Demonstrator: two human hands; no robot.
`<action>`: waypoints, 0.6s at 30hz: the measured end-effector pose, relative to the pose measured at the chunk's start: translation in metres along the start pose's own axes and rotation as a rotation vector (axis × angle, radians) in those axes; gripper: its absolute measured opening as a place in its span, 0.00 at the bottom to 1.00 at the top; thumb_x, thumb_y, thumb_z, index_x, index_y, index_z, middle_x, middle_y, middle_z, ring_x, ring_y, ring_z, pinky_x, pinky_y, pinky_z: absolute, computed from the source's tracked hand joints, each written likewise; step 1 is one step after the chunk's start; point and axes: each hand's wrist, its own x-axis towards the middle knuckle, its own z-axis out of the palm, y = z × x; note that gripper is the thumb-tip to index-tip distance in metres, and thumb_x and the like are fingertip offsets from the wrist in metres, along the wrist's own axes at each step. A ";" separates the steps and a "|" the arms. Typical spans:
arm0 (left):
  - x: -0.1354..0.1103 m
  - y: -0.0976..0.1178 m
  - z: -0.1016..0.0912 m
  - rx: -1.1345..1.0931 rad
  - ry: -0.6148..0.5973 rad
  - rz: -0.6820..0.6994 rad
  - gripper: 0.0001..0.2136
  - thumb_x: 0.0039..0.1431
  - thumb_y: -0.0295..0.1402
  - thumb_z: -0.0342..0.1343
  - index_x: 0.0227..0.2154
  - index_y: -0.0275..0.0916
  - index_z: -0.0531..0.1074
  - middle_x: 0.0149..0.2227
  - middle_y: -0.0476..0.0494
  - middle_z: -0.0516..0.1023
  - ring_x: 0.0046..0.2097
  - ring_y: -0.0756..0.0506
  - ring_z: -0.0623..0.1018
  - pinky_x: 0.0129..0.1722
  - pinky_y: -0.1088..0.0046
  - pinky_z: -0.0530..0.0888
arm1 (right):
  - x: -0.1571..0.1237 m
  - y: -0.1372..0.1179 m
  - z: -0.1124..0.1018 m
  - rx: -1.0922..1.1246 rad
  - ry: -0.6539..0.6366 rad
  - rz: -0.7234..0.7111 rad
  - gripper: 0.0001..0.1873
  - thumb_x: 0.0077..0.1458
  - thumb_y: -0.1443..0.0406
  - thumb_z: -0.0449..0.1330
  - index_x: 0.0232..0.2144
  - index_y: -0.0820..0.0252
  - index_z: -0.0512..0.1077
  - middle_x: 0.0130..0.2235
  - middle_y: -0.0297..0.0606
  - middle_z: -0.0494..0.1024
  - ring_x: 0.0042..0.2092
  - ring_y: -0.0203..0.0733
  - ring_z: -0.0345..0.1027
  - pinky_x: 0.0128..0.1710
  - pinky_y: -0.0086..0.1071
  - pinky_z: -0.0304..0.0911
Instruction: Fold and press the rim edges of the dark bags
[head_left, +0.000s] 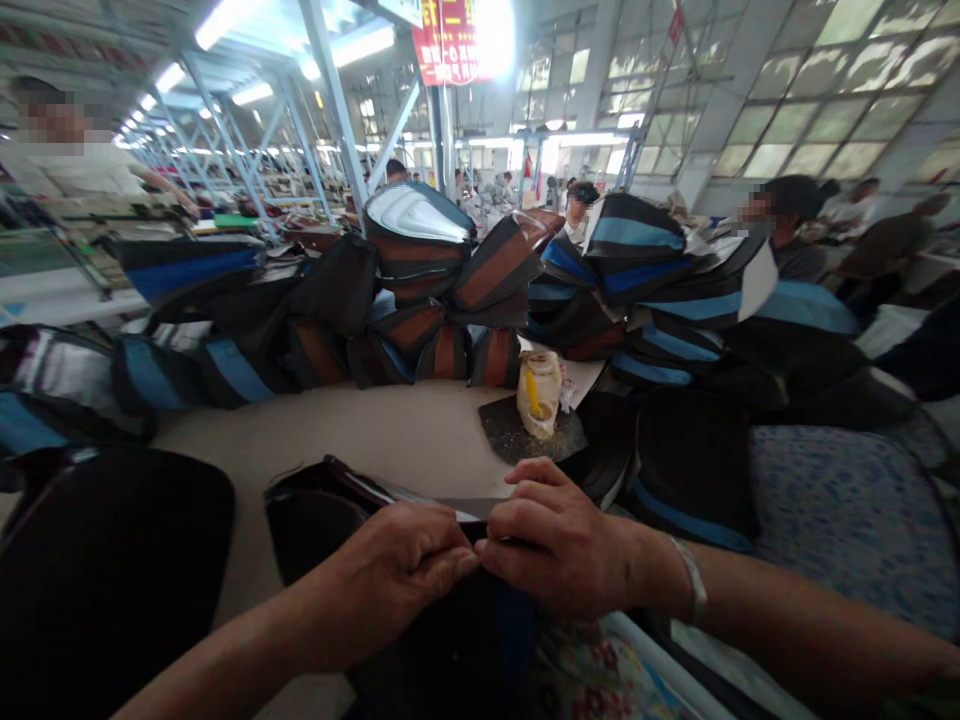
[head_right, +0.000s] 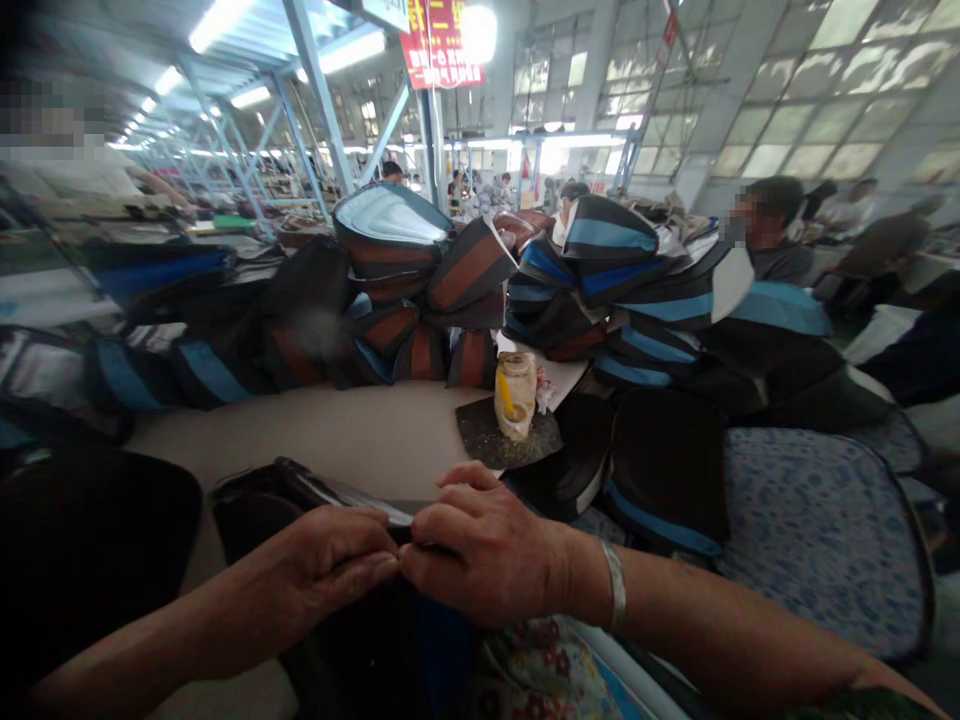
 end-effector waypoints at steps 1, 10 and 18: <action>-0.002 0.002 0.001 0.059 0.038 0.035 0.17 0.69 0.39 0.48 0.25 0.38 0.65 0.28 0.51 0.66 0.30 0.49 0.66 0.31 0.74 0.61 | 0.001 0.002 -0.004 0.138 -0.004 0.064 0.09 0.68 0.66 0.54 0.39 0.62 0.75 0.35 0.38 0.77 0.35 0.38 0.68 0.47 0.39 0.64; -0.018 -0.006 0.000 0.477 0.194 0.320 0.14 0.74 0.32 0.44 0.30 0.40 0.66 0.30 0.50 0.70 0.31 0.47 0.70 0.32 0.68 0.59 | 0.031 0.028 -0.018 0.734 -0.344 0.367 0.14 0.66 0.61 0.60 0.34 0.67 0.78 0.37 0.40 0.72 0.39 0.38 0.67 0.44 0.32 0.65; -0.022 -0.010 -0.007 0.672 0.316 0.438 0.14 0.76 0.31 0.42 0.31 0.41 0.65 0.31 0.50 0.71 0.32 0.44 0.69 0.34 0.64 0.57 | 0.060 0.009 -0.022 0.302 -0.543 0.176 0.06 0.62 0.69 0.58 0.38 0.66 0.75 0.39 0.43 0.72 0.37 0.39 0.65 0.39 0.32 0.65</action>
